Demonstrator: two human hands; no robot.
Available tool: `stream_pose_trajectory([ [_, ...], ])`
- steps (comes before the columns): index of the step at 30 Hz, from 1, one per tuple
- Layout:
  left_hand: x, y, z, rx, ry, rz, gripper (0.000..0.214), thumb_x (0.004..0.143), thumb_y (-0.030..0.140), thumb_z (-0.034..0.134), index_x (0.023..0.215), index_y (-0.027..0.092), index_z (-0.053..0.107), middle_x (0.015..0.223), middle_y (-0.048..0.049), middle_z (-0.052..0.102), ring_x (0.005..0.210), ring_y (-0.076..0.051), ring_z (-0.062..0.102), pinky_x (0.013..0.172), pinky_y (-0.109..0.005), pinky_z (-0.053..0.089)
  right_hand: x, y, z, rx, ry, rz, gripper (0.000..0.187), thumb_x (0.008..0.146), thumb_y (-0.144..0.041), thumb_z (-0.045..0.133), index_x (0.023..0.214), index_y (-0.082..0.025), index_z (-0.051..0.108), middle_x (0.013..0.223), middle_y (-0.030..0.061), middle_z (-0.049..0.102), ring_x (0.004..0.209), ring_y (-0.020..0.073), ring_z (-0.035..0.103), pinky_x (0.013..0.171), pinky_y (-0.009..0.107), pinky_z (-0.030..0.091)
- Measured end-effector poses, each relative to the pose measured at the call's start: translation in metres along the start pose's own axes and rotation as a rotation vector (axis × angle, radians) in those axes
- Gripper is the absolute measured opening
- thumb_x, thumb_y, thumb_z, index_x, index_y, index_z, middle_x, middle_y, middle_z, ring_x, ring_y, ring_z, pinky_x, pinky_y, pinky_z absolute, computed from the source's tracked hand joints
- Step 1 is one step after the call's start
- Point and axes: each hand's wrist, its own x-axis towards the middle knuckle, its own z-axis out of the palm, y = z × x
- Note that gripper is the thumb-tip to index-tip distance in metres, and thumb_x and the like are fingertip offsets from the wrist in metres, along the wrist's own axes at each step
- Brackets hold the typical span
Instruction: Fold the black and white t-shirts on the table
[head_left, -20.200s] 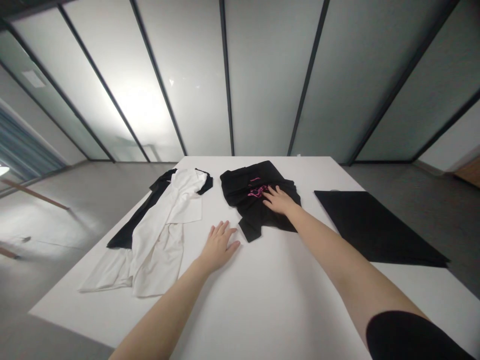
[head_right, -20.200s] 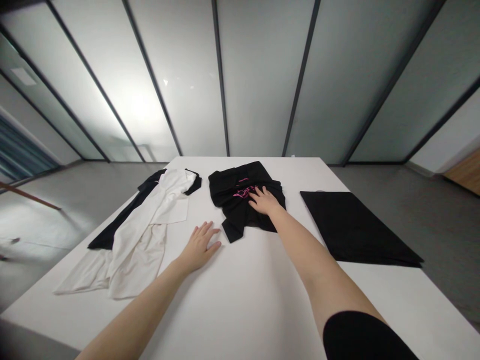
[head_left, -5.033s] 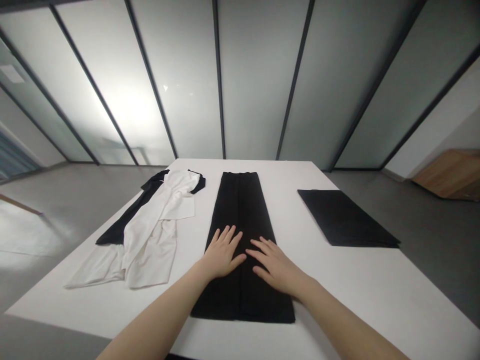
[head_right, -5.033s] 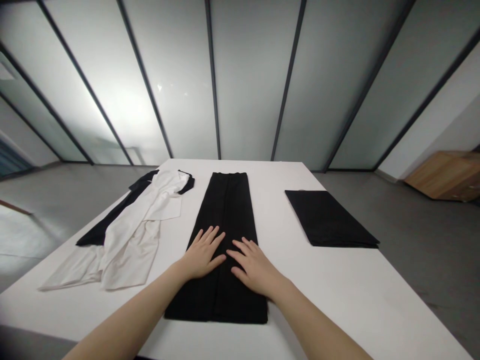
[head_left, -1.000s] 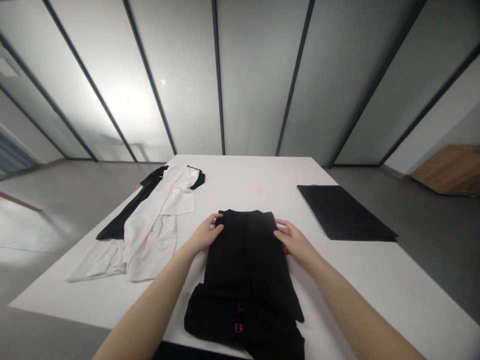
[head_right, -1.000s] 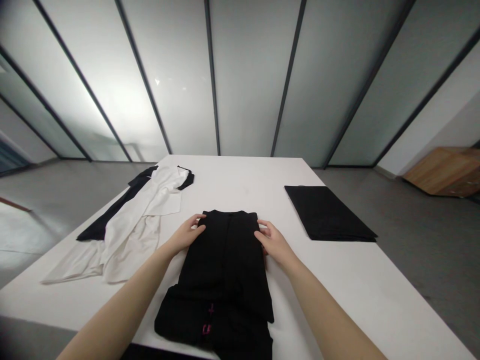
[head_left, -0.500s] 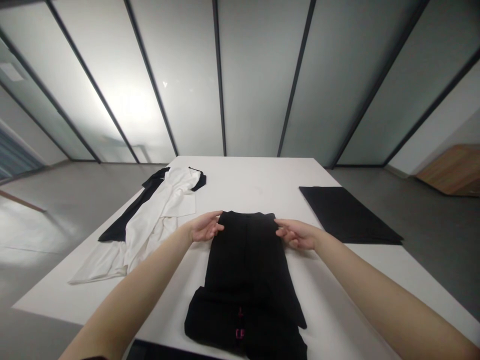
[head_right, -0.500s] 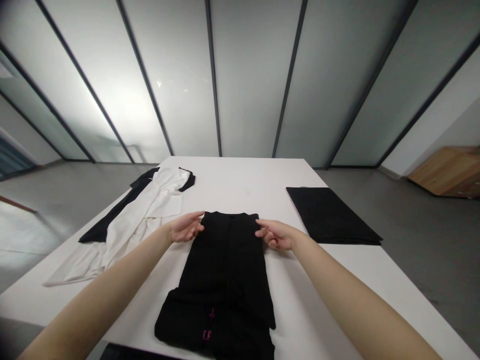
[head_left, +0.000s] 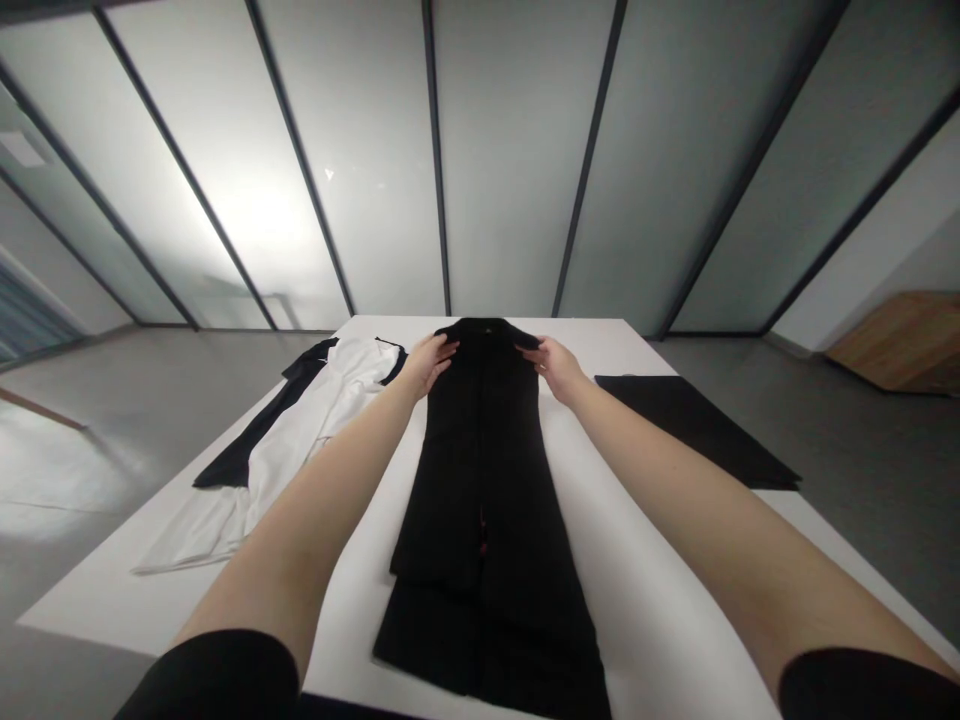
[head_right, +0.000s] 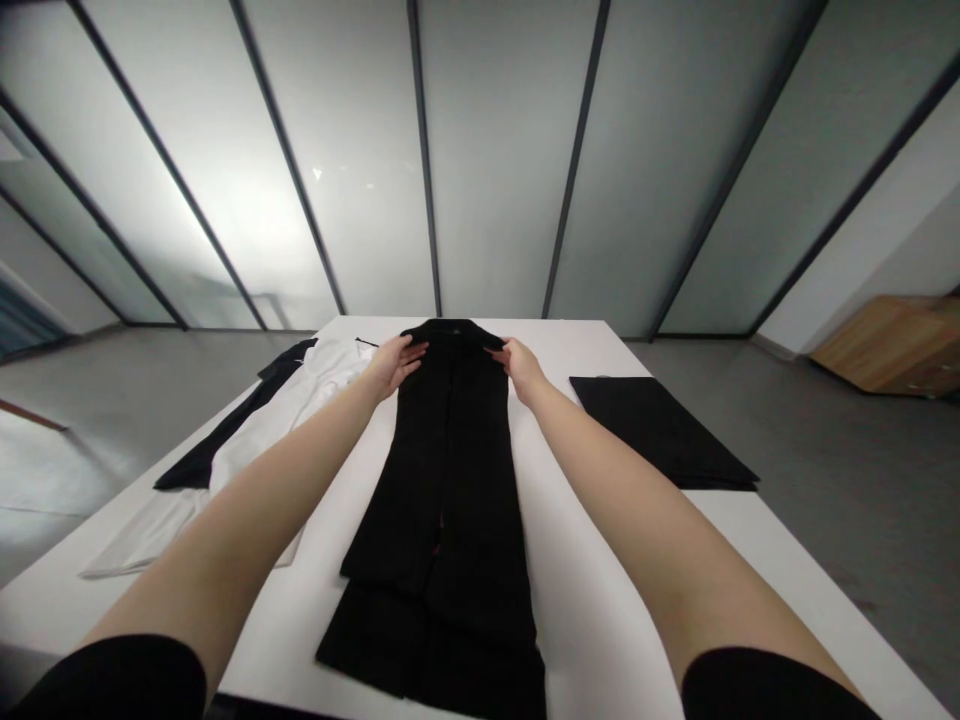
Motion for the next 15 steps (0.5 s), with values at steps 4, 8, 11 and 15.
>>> stream_pose_trajectory([
  [4,0.004,0.036,0.006,-0.101,-0.004,0.123,0.044,0.099,0.059,0.06,0.084,0.018,0.064,0.104,-0.0107,0.074,0.1,-0.022,0.072,0.097,-0.04,0.058,0.006,-0.028,0.004,0.092,0.064,-0.253,0.03,0.099,-0.05,0.048,0.096,-0.025,0.064,0.1,0.0011,0.075,0.099,0.0191,0.072,0.089,0.03,0.053],
  [8,-0.048,0.02,-0.011,-0.069,0.044,0.012,0.033,0.093,0.046,0.072,0.079,0.018,0.06,0.091,-0.0059,0.069,0.08,-0.018,0.069,0.088,-0.042,0.064,-0.032,-0.006,-0.007,0.123,0.011,-0.136,0.019,0.094,-0.04,0.068,0.089,-0.024,0.058,0.089,0.0003,0.071,0.083,0.018,0.075,0.083,0.03,0.058],
  [11,-0.111,-0.019,-0.032,-0.034,0.024,-0.174,0.024,0.093,0.033,0.074,0.083,0.018,0.058,0.089,-0.005,0.068,0.075,-0.017,0.07,0.08,-0.039,0.066,-0.082,0.033,-0.02,0.145,-0.079,0.115,0.011,0.092,-0.024,0.068,0.097,-0.025,0.058,0.088,0.0018,0.073,0.076,0.018,0.074,0.079,0.034,0.062],
  [15,-0.184,-0.065,-0.054,-0.058,0.071,-0.384,0.025,0.09,0.02,0.077,0.098,0.022,0.053,0.092,-0.0036,0.07,0.077,-0.018,0.073,0.078,-0.04,0.067,-0.147,0.079,-0.033,0.213,-0.091,0.396,0.022,0.088,-0.01,0.065,0.103,-0.025,0.058,0.09,0.002,0.075,0.075,0.0183,0.075,0.079,0.037,0.066],
])
